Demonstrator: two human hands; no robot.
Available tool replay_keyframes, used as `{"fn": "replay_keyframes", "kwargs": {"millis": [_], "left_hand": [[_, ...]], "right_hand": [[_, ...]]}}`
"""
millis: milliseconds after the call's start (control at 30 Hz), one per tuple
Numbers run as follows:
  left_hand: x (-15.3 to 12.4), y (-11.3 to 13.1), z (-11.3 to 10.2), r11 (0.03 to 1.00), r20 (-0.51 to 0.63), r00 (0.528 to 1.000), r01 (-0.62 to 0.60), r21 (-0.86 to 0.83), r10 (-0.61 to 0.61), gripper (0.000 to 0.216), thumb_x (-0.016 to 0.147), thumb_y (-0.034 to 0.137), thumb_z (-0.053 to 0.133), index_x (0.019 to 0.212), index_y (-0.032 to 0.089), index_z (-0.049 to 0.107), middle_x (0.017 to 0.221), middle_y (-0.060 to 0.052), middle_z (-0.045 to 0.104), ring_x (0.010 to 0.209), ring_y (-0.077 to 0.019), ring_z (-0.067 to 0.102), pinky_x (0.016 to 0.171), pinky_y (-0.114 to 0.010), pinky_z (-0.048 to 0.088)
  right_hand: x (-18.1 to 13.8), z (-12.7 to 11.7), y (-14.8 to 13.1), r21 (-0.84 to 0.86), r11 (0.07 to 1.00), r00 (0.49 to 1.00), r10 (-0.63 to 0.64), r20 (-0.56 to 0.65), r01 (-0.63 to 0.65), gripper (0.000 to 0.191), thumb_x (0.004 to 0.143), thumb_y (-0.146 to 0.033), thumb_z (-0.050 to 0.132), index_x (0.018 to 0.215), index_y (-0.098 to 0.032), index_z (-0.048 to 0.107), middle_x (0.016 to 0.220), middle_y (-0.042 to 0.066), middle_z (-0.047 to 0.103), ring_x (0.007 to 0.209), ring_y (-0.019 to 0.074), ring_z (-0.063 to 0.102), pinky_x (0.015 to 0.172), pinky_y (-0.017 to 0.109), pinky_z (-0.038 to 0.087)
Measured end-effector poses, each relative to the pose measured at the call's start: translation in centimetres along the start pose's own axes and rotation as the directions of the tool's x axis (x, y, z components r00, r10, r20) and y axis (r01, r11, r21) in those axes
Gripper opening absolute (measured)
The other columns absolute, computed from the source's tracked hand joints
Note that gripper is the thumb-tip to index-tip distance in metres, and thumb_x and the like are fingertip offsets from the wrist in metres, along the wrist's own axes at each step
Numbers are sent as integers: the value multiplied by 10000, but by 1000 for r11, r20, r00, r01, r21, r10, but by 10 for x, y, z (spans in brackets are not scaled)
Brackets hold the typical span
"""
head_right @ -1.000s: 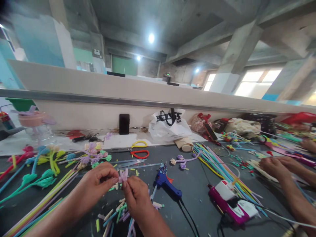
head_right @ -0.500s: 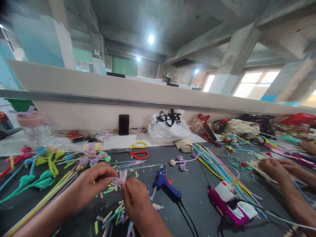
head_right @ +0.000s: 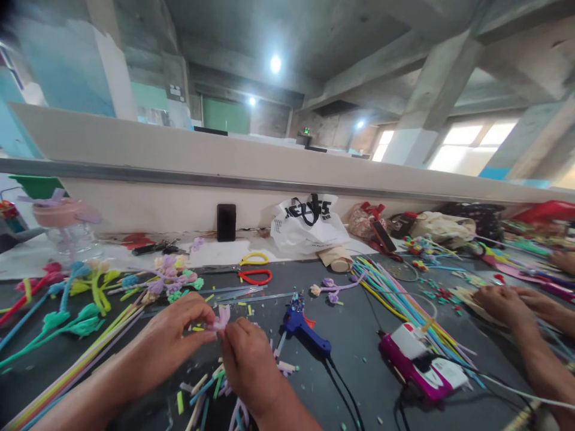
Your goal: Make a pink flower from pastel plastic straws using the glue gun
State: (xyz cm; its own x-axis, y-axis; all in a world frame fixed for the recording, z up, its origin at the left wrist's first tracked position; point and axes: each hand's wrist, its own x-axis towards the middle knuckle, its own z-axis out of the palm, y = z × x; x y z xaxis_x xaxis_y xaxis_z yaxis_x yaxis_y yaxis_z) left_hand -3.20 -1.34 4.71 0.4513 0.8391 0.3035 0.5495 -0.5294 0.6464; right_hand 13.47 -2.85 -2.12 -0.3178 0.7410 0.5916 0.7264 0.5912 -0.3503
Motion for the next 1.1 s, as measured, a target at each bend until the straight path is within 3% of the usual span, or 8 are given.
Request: {"fn": "replay_keyframes", "kwargs": {"millis": [367, 500, 567, 633, 700, 767, 933, 1100], "left_hand": [[4, 3, 4, 994, -13, 994, 108, -33, -108, 216, 763, 206, 454, 557, 177, 512, 666, -4, 521, 657, -141, 501, 616, -247, 374], [5, 4, 1, 980, -40, 990, 125, -154, -133, 184, 749, 238, 487, 592, 177, 562, 669, 0, 545, 661, -143, 516, 614, -239, 390], [6, 2, -3, 963, -141, 978, 118, -241, -155, 173, 770, 285, 478, 735, 186, 616, 752, -9, 586, 717, -154, 534, 642, -243, 406], [7, 0, -6, 938, -194, 956, 152, -310, -219, 237, 794, 332, 444, 838, 191, 628, 788, -12, 606, 730, -161, 538, 634, -245, 411], [7, -2, -5, 914, -86, 957, 233, -333, -276, 273, 790, 361, 440, 738, 179, 637, 666, 3, 592, 653, -157, 526, 567, -232, 394], [7, 1, -2, 901, 75, 964, 266, -343, -256, 290, 773, 355, 458, 620, 175, 624, 566, 17, 565, 592, -149, 512, 539, -225, 378], [5, 14, 15, 811, 152, 979, 200, -549, -139, 294, 794, 347, 432, 619, 200, 616, 697, -6, 647, 764, -173, 576, 719, -254, 428], [3, 13, 35, 574, 227, 957, 292, -765, -183, 307, 769, 440, 485, 618, 175, 521, 486, 10, 562, 485, -133, 532, 540, -246, 443]], "right_hand": [[-1, 2, -2, 7, 999, 999, -33, 40, 33, 250, 896, -194, 361, 702, -177, 518, 661, 35, 523, 615, 134, 464, 575, 246, 347], [0, 3, 1, 257, 966, 999, 43, -19, -37, 274, 892, -276, 387, 689, -173, 540, 643, 28, 516, 611, 130, 463, 573, 248, 366], [3, 3, 0, 564, 801, 968, 250, -7, -203, 316, 883, -370, 410, 672, -171, 536, 581, -2, 477, 516, 103, 435, 482, 219, 355], [6, 1, -2, 826, 443, 887, 440, 138, -348, 334, 858, -443, 440, 682, -172, 526, 506, -47, 404, 406, 67, 351, 383, 181, 298], [10, -2, -6, 921, 97, 830, 477, 290, -378, 315, 815, -471, 506, 710, -174, 525, 471, -74, 364, 365, 47, 285, 342, 158, 264], [11, -4, -8, 934, -90, 826, 443, 348, -346, 294, 764, -461, 582, 725, -173, 537, 486, -70, 405, 367, 39, 287, 334, 148, 275], [9, -4, -10, 928, -200, 863, 346, 367, -315, 291, 755, -442, 597, 695, -162, 547, 471, -54, 478, 319, 34, 320, 317, 158, 338], [8, -2, -12, 920, -174, 867, 310, 390, -352, 357, 739, -494, 586, 631, -160, 522, 407, -46, 489, 287, 54, 362, 320, 189, 396]]}}
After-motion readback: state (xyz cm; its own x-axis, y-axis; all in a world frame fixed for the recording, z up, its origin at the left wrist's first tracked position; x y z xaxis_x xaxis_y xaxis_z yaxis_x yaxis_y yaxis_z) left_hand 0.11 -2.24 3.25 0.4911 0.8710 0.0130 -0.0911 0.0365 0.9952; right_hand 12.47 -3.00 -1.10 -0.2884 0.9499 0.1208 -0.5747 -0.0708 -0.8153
